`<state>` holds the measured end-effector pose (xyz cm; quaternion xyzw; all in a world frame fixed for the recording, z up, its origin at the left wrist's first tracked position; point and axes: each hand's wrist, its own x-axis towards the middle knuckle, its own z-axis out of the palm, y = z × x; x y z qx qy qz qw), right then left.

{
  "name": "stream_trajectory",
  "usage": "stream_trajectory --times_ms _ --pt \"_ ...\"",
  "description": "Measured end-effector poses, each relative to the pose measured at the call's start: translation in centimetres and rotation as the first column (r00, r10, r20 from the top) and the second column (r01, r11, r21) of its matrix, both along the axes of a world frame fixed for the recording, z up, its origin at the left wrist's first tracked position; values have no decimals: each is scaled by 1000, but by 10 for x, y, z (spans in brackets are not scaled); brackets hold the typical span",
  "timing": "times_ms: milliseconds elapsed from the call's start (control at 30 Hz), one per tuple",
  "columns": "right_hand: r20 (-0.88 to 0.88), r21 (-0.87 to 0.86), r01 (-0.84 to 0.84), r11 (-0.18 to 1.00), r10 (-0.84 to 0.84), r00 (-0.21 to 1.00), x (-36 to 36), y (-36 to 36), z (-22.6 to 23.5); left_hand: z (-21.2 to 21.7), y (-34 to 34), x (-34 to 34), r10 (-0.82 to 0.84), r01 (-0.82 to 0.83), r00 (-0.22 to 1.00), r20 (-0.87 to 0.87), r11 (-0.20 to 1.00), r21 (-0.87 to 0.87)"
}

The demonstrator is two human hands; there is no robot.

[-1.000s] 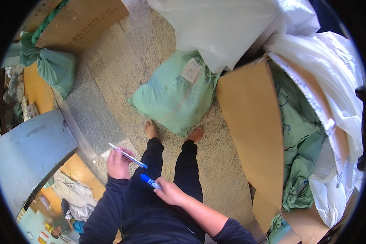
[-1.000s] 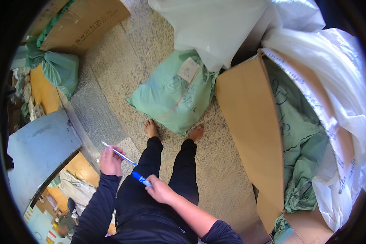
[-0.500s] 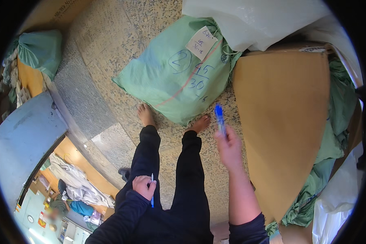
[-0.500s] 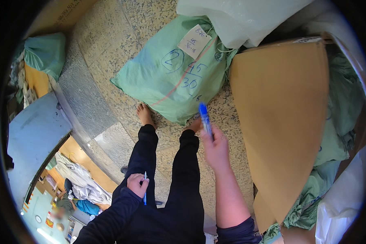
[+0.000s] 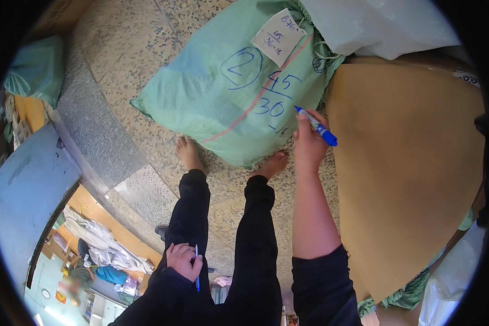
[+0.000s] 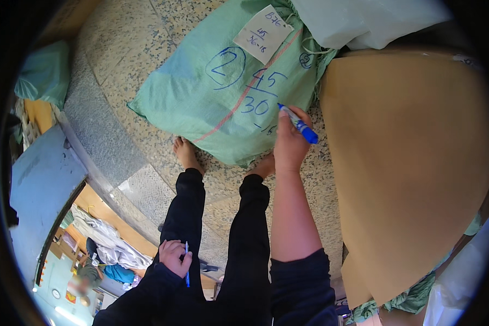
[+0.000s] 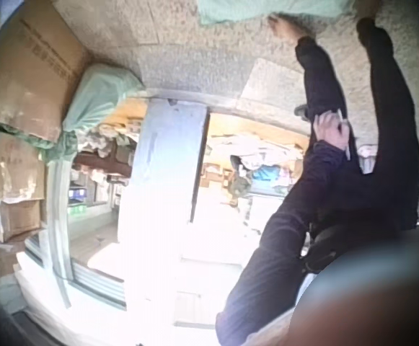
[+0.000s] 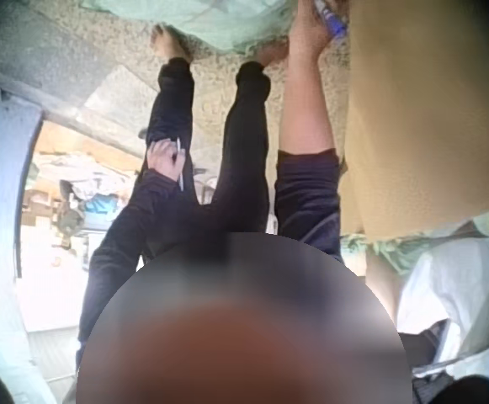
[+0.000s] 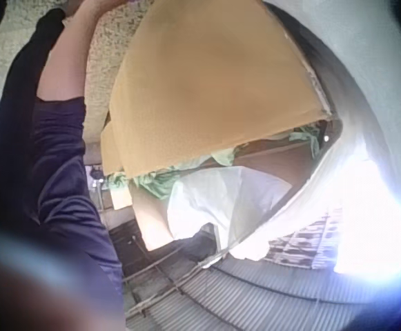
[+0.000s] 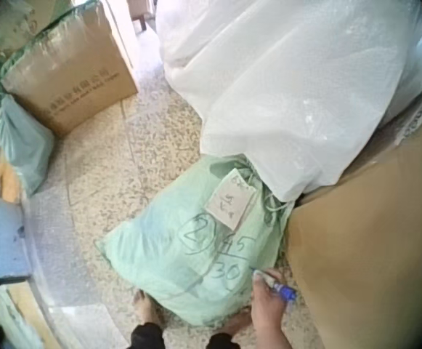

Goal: The person writes on a green sack and a cardboard box using a blue marker, then writes on a clipboard. They move around a cluttered room, pick up a sack, and place it into a large cardboard box.

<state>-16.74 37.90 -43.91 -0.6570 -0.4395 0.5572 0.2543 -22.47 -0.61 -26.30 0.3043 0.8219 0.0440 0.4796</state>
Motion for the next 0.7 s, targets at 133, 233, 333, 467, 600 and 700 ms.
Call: stream_trajectory --times_ms 133,233,333,467,600,700 --pt "-54 71 -58 996 62 997 -7 -9 -28 -2 -4 -7 -2 2 1000 9 1000 -3" --pt "57 137 -136 981 129 990 -10 -9 -35 -2 -6 -10 -6 6 1000 6 1000 -9" --pt "163 97 -178 979 161 973 -13 -8 -36 -2 -7 -11 -2 2 1000 13 1000 -8" --pt "182 87 -167 982 149 972 -15 -7 -39 -2 -8 -14 11 -11 1000 15 1000 -6" --pt "283 200 -182 963 121 951 -14 -5 -39 -3 -10 -15 19 -19 1000 7 1000 14" --pt "271 236 -128 963 61 961 -14 -3 -37 -3 -10 -15 20 -21 1000 7 1000 14"
